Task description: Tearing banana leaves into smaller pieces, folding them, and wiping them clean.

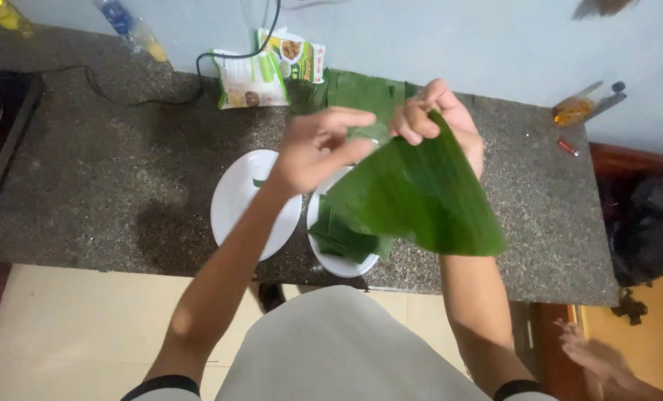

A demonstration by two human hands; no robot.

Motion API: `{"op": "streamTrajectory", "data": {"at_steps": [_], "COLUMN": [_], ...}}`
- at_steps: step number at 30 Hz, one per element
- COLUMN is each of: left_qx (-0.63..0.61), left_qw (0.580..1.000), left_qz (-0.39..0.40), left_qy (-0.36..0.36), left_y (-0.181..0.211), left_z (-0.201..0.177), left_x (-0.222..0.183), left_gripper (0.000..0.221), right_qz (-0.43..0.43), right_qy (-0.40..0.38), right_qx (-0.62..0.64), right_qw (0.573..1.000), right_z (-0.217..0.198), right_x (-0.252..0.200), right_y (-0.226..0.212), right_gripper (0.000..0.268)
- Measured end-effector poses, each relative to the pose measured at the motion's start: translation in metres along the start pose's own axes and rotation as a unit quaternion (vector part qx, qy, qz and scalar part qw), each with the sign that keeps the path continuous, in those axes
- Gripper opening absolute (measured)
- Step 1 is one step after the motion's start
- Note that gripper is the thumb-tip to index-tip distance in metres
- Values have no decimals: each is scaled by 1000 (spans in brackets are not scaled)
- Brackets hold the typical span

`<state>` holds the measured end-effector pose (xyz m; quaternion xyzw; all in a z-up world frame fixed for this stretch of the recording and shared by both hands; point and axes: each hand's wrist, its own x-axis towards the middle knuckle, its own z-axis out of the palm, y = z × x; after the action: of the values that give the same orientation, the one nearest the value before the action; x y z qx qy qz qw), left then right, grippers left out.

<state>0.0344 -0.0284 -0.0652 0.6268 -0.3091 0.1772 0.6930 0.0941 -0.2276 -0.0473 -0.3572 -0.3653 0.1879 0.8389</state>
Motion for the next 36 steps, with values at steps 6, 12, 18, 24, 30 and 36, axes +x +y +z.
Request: {"op": "streamTrajectory", "data": {"at_steps": [6, 12, 18, 24, 30, 36], "left_qx": [242, 250, 307, 315, 295, 305], "left_qw": [969, 951, 941, 944, 953, 947], "left_qz": [-38, -163, -105, -37, -12, -42], "left_qy": [-37, -79, -94, -95, -72, -85], "left_y": [-1, 28, 35, 34, 37, 37], "left_z": [23, 15, 3, 10, 7, 7], "left_x": [-1, 9, 17, 14, 10, 7], "left_gripper": [34, 17, 15, 17, 11, 12], "right_qz": [28, 28, 210, 196, 182, 162], "right_qy": [24, 121, 103, 123, 141, 168], "right_qx": [169, 178, -264, -438, -466, -468], "right_qw": [985, 976, 936, 869, 854, 852], "right_z": [4, 34, 32, 34, 54, 64], "right_x": [-10, -16, -27, -32, -25, -22], "right_y": [-11, -23, -39, -35, -38, -32], "right_gripper": [22, 51, 71, 7, 20, 14]}}
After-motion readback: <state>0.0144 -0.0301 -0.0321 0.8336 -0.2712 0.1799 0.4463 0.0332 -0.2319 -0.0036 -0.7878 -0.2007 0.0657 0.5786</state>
